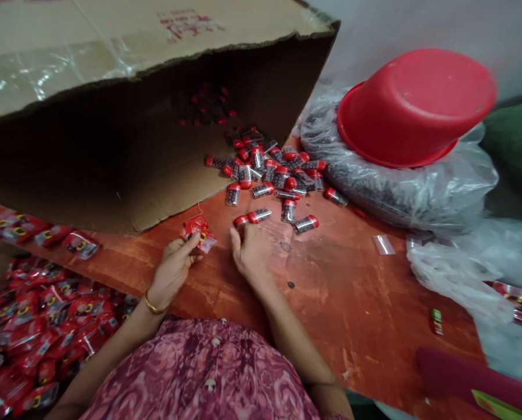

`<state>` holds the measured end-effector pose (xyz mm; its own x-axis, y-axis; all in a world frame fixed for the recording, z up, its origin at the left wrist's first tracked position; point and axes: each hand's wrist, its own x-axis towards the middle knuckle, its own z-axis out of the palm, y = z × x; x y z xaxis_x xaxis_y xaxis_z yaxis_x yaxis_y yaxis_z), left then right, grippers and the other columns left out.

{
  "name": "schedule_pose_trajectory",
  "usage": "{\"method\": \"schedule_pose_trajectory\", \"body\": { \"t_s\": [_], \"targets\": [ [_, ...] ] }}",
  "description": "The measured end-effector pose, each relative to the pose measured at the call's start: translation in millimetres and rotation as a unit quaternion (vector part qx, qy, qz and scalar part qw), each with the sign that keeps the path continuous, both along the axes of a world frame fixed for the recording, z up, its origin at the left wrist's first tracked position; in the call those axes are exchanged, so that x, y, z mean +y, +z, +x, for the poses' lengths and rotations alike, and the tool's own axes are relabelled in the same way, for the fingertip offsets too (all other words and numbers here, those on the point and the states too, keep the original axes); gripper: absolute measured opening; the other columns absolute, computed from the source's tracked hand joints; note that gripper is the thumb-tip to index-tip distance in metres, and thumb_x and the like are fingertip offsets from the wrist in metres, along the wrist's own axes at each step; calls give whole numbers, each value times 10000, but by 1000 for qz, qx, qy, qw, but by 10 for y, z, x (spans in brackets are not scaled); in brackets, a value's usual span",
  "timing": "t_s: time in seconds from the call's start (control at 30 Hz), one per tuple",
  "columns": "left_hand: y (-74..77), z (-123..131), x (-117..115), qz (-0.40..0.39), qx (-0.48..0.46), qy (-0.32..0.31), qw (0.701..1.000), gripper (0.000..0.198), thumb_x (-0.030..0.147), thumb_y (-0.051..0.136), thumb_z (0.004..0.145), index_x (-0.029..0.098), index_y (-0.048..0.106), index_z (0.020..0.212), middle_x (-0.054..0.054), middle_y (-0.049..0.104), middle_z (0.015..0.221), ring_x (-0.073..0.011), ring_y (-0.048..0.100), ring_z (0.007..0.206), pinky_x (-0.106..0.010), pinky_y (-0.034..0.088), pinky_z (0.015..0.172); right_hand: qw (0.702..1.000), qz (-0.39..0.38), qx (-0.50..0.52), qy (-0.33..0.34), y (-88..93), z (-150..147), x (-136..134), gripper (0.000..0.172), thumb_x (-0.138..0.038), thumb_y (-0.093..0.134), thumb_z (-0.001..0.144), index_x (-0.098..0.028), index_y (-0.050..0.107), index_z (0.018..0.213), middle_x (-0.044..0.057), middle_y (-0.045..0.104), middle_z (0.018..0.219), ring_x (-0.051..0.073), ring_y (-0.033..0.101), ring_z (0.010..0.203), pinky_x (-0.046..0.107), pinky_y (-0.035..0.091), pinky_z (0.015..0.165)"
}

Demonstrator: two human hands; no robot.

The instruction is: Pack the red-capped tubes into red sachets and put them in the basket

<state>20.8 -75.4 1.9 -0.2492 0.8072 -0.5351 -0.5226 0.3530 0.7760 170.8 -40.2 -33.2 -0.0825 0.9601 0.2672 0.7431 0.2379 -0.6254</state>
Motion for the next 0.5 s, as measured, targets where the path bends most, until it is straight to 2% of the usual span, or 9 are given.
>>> {"method": "schedule_pose_trajectory", "body": {
  "t_s": [0.1,0.17,0.23,0.3,0.37,0.43,0.5],
  "targets": [
    [40,-2,49,-16,-56,-5,998,349,360,854,450,137,634,602,12,634,563,-71,539,493,-173,384,471,991,26,-117,-66,-87,156,129,366,-476,476,868,-144,620,812,156,617,797,272,537,792,400,401,724],
    [50,3,71,-24,-77,-8,997,337,338,856,455,140,622,592,16,631,552,-71,539,485,-174,384,467,988,22,-142,-53,-162,191,149,333,-441,491,864,-134,616,832,178,620,839,290,535,817,423,402,736],
    [52,-3,83,-32,-87,-2,996,327,318,857,462,141,617,598,21,631,546,-70,540,479,-172,384,460,991,5,-125,-37,-220,193,128,290,-406,509,851,-130,599,858,173,621,849,291,539,812,426,412,726],
    [51,-25,88,-38,-89,10,995,312,296,853,477,141,618,613,21,637,550,-69,543,476,-169,384,454,998,-21,-59,-29,-248,193,91,245,-385,529,831,-146,571,862,131,621,800,260,546,752,396,429,683],
    [53,-54,90,-41,-87,20,995,287,276,842,506,142,622,632,20,644,562,-68,548,475,-167,385,449,997,-46,54,-20,-244,206,54,217,-391,541,817,-176,534,841,69,603,734,207,536,662,348,446,621],
    [59,-77,95,-43,-91,22,995,255,261,825,542,148,621,646,26,644,570,-68,552,475,-165,387,440,978,-78,191,-2,-206,231,11,234,-424,558,802,-198,502,829,28,588,720,162,528,596,302,464,555],
    [69,-81,106,-49,-103,14,993,223,251,804,581,154,616,652,32,635,564,-66,549,465,-164,389,426,944,-130,302,33,-134,261,-47,273,-453,568,797,-202,508,886,18,607,767,133,545,551,277,485,510]
  ]
}}
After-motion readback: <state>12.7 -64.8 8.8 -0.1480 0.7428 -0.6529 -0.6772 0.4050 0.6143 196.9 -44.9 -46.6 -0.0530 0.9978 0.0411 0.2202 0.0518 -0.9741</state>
